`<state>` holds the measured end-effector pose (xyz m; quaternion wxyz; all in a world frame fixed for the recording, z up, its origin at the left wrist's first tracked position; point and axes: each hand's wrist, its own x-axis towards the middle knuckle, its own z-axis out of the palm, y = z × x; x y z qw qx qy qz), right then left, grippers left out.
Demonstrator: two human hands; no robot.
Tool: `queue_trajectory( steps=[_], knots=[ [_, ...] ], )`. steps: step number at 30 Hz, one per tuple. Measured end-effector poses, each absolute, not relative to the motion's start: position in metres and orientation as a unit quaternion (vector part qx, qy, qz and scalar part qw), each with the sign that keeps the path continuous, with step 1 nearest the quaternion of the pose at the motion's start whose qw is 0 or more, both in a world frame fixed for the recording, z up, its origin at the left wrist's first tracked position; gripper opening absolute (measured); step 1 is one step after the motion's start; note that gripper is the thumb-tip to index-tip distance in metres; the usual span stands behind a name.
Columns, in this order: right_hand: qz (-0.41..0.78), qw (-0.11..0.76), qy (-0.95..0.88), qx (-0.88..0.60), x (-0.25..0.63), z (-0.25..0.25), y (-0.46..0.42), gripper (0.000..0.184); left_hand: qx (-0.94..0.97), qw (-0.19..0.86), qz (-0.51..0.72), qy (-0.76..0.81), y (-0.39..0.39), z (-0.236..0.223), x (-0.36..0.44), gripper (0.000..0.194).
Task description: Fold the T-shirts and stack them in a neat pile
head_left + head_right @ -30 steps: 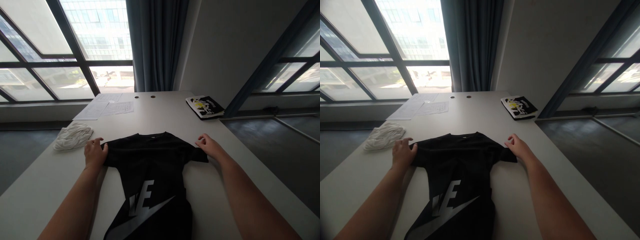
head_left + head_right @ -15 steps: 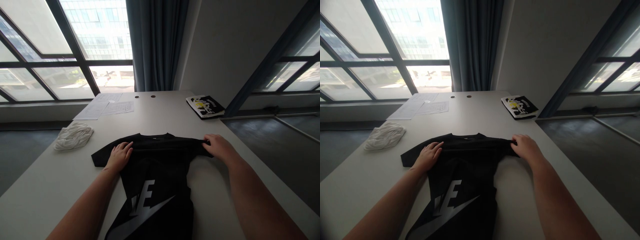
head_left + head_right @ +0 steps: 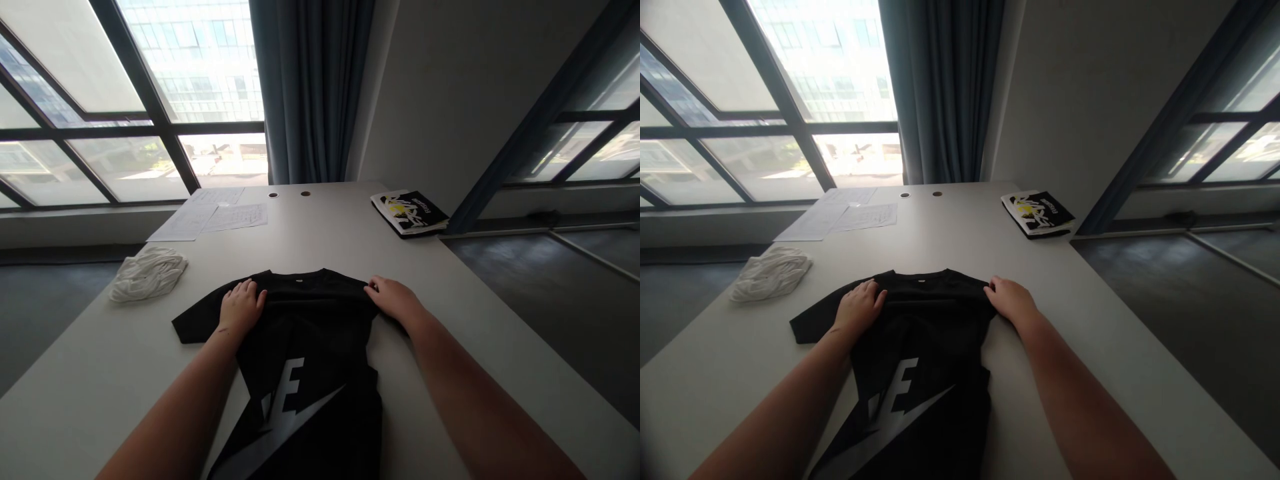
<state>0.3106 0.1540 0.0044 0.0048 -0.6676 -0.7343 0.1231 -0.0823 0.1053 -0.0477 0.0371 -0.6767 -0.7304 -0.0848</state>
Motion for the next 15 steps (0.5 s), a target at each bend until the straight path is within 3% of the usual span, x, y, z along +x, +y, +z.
queue_trajectory(
  steps=[6,15],
  knots=[
    [0.091,-0.024,-0.746,-0.659,0.32,-0.026,0.161,0.032,-0.652,-0.035,-0.036,-0.757,0.132,-0.063,-0.086,0.063],
    [0.081,-0.057,-0.653,-0.751,0.317,-0.019,0.214,0.05,-0.684,-0.032,-0.051,-0.727,0.168,-0.05,-0.083,0.058]
  ],
)
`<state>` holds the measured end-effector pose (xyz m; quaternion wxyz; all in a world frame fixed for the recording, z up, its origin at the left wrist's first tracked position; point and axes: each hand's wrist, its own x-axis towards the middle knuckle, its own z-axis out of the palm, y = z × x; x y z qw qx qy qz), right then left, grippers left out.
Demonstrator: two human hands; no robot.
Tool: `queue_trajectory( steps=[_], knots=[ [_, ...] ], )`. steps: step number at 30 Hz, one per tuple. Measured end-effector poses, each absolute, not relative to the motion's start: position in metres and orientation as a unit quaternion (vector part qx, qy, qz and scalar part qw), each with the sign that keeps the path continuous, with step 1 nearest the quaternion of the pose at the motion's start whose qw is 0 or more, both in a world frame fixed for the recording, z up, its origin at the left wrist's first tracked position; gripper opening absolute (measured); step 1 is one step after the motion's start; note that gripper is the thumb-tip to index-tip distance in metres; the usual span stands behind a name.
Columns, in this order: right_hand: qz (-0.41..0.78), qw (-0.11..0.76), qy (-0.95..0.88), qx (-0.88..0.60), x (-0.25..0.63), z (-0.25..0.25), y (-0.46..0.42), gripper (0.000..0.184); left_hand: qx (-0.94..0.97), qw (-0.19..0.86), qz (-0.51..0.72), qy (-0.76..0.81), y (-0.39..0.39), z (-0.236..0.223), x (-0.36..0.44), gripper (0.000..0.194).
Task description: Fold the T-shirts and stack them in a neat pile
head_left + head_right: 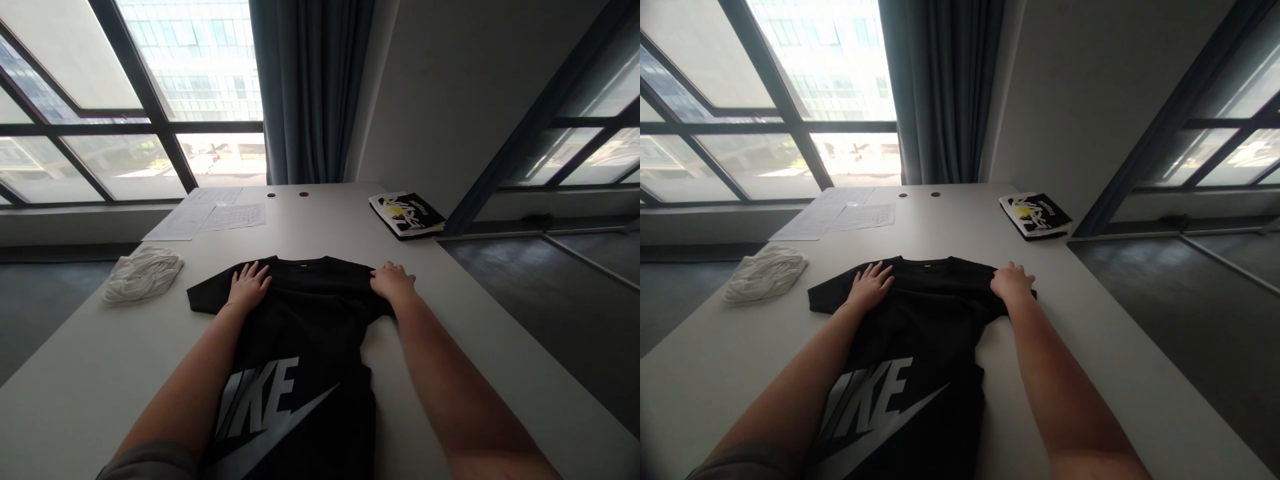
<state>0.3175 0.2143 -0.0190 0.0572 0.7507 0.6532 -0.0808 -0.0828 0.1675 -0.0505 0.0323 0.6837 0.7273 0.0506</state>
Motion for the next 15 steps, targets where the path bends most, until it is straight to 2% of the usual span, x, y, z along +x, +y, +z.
queue_trajectory(
  steps=[2,5,11,15],
  knots=[
    [-0.071,0.068,0.644,0.758,0.301,-0.022,0.221,0.054,0.666,-0.015,0.078,0.741,0.161,-0.044,-0.079,0.055],
    [-0.042,0.041,0.682,0.729,0.276,-0.037,0.214,0.059,0.616,-0.06,0.099,0.779,0.146,-0.036,-0.077,0.057],
    [-0.111,0.008,0.698,0.708,0.27,-0.066,0.206,0.073,0.565,0.044,0.036,0.823,0.15,-0.044,-0.092,0.067],
    [-0.11,-0.043,0.742,0.66,0.291,-0.066,0.228,0.061,0.626,0.055,0.058,0.776,0.168,-0.052,-0.107,0.063]
  ],
)
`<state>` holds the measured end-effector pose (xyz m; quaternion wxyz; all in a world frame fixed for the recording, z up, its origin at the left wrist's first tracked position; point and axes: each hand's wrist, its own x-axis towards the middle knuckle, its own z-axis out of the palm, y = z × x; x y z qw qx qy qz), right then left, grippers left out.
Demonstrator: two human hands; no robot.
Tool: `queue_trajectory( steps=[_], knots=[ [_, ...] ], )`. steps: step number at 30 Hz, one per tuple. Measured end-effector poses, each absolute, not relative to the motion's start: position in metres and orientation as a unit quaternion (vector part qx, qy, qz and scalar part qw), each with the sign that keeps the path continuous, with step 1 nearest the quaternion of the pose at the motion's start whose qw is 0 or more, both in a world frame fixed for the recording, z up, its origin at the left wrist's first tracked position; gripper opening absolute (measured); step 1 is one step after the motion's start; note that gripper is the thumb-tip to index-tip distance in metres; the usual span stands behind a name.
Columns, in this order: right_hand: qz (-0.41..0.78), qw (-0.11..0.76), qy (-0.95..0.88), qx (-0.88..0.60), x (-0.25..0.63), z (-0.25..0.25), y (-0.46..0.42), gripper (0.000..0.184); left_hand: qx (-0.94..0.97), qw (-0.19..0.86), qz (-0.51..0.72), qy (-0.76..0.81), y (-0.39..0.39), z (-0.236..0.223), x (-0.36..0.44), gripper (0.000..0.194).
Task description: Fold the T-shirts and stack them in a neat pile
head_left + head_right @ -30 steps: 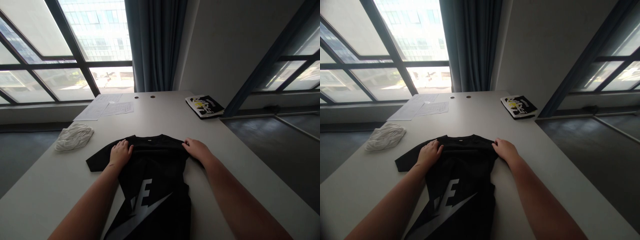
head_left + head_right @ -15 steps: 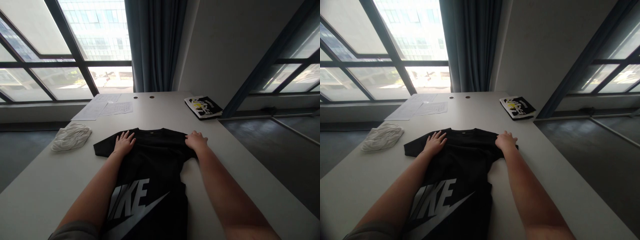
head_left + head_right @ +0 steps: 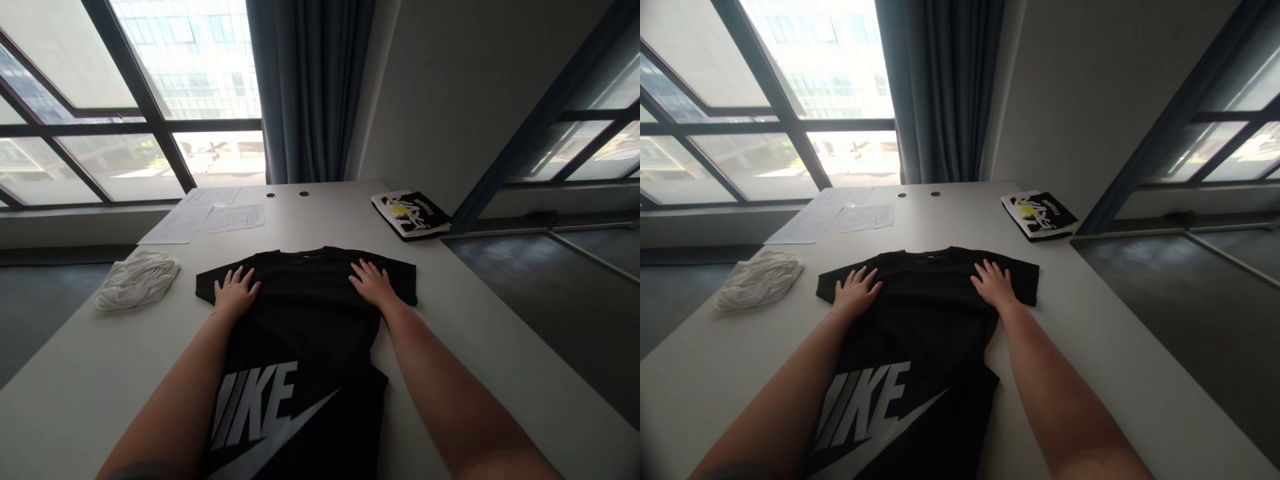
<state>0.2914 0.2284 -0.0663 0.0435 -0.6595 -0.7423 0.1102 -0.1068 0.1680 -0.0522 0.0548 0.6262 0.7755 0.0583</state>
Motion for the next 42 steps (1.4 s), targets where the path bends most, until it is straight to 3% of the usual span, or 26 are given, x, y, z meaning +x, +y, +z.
queue_trajectory(
  steps=[5,14,21,30,37,42],
  knots=[
    [0.081,0.131,-0.705,-0.692,0.323,-0.067,0.239,0.057,0.582,-0.009,0.141,0.801,0.166,-0.053,-0.136,0.058],
    [0.08,0.081,-0.589,-0.8,0.379,-0.081,0.243,0.069,0.43,-0.032,0.154,0.889,0.154,-0.067,-0.176,0.076],
    [-0.042,0.119,-0.714,-0.689,0.321,-0.065,0.223,0.059,0.448,0.013,0.236,0.863,0.157,-0.055,-0.173,0.036],
    [0.056,0.074,-0.768,-0.634,0.312,-0.071,0.223,0.053,0.407,0.042,0.377,0.831,0.158,-0.042,-0.178,0.039],
    [0.041,0.075,-0.777,-0.623,0.316,-0.071,0.223,0.054,0.395,-0.01,0.354,0.848,0.154,-0.039,-0.173,0.046],
    [0.012,0.077,-0.778,-0.624,0.313,-0.07,0.223,0.054,0.532,-0.114,0.262,0.797,0.15,-0.04,-0.146,0.052]
  ],
)
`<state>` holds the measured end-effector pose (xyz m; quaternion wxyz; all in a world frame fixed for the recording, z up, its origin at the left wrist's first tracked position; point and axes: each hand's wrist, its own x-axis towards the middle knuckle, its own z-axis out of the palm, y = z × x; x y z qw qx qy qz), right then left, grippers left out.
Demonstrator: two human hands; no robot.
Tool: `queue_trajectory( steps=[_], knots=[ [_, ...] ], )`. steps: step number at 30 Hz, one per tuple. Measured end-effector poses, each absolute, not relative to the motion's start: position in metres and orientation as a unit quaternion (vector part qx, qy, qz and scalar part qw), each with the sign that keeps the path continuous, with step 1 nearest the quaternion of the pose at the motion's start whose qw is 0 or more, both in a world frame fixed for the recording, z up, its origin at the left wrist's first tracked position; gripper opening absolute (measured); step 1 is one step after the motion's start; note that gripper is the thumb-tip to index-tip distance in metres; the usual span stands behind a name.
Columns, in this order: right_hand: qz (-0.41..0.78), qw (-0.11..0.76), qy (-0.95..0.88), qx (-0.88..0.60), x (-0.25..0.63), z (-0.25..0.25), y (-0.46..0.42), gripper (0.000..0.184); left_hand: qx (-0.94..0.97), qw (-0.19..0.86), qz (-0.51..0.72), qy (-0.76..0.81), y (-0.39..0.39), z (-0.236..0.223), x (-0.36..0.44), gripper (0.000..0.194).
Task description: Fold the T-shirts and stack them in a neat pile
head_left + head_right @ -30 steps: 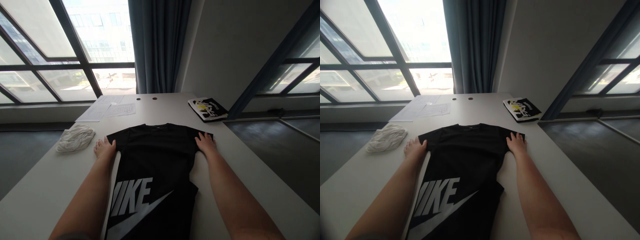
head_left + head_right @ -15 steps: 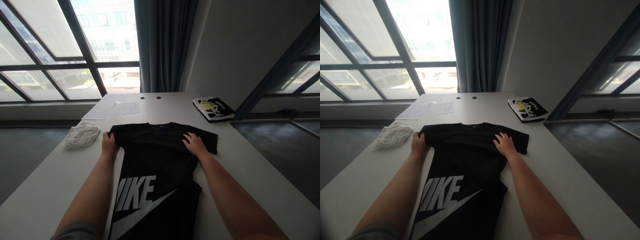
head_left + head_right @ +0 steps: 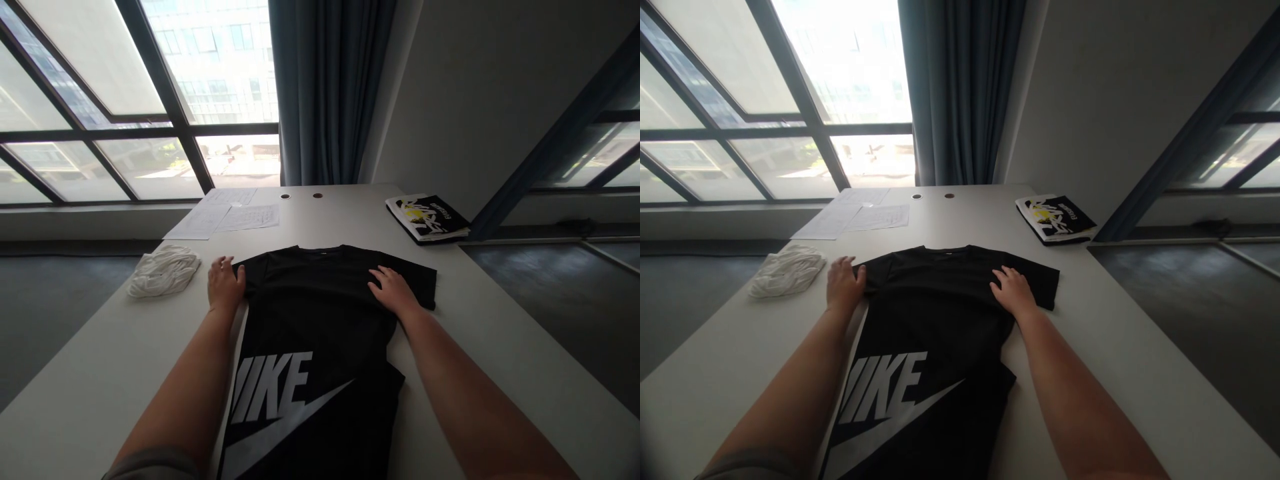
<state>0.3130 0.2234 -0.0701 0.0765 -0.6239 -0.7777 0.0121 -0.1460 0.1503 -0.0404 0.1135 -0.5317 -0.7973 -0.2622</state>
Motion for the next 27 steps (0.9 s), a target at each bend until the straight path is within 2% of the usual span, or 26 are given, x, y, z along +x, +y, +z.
queue_trajectory(
  steps=[4,7,11,14,17,23,27],
  knots=[
    [0.0,0.099,-0.776,-0.623,0.31,-0.069,0.221,0.052,-0.6,0.046,-0.143,-0.786,0.154,-0.05,-0.121,0.056],
    [0.032,0.075,-0.77,-0.633,0.31,-0.069,0.221,0.056,-0.621,-0.034,-0.079,-0.779,0.158,-0.059,-0.119,0.061],
    [0.064,0.016,-0.758,-0.648,0.308,-0.072,0.23,0.064,-0.615,-0.045,-0.053,-0.785,0.166,-0.066,-0.127,0.065],
    [0.067,0.014,-0.751,-0.657,0.304,-0.072,0.247,0.064,-0.607,-0.041,-0.06,-0.791,0.178,-0.066,-0.13,0.068],
    [0.057,0.056,-0.756,-0.65,0.301,-0.068,0.266,0.06,-0.614,-0.024,-0.072,-0.786,0.192,-0.062,-0.13,0.066],
    [-0.018,0.227,-0.748,-0.623,0.303,-0.054,0.273,0.045,-0.569,0.03,-0.135,-0.81,0.208,-0.051,-0.131,0.057],
    [-0.024,0.245,-0.736,-0.631,0.309,-0.051,0.239,0.037,-0.573,0.041,-0.234,-0.784,0.191,-0.049,-0.136,0.051]
  ],
)
